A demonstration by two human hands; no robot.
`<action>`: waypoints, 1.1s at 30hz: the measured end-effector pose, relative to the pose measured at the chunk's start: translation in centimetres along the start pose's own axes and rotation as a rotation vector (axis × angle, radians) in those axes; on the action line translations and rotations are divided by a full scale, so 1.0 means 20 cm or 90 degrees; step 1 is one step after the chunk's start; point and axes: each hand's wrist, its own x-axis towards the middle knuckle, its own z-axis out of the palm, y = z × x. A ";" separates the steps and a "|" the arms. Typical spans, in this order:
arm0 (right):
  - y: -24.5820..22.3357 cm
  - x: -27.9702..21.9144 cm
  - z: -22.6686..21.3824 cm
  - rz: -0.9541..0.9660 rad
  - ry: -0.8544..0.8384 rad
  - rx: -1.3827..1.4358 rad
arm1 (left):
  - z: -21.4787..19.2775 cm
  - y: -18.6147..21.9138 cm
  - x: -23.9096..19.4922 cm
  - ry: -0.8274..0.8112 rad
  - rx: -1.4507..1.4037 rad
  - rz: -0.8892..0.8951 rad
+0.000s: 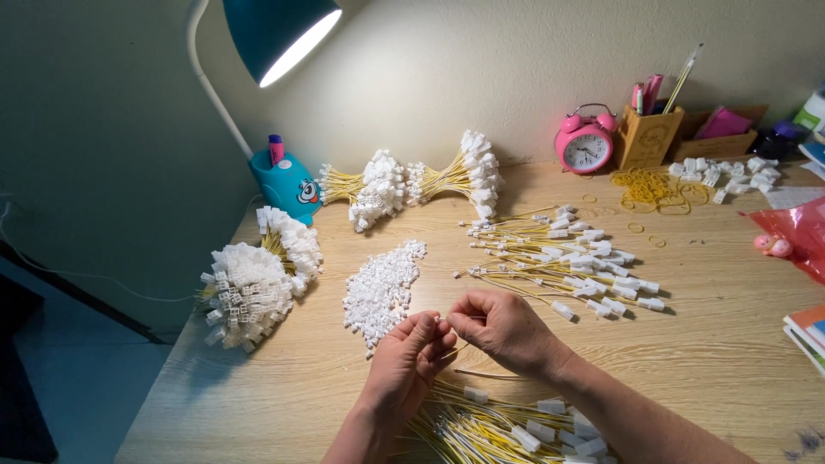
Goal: The person assembles small white plastic components onto yellow wires by hand. They repeatedly pick up a wire and a plastic piece, fit them together, and place the finished assembly on the wooden desk among other completed units.
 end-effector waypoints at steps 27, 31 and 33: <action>0.10 0.04 -0.03 -0.183 -0.134 0.167 | 0.05 0.06 -0.02 0.085 -0.035 0.072; 0.08 0.05 -0.04 -0.261 -0.083 0.102 | 0.05 0.05 -0.01 0.092 -0.049 0.044; 0.09 0.04 -0.05 -0.253 -0.049 0.055 | 0.01 0.01 0.03 0.079 -0.052 0.048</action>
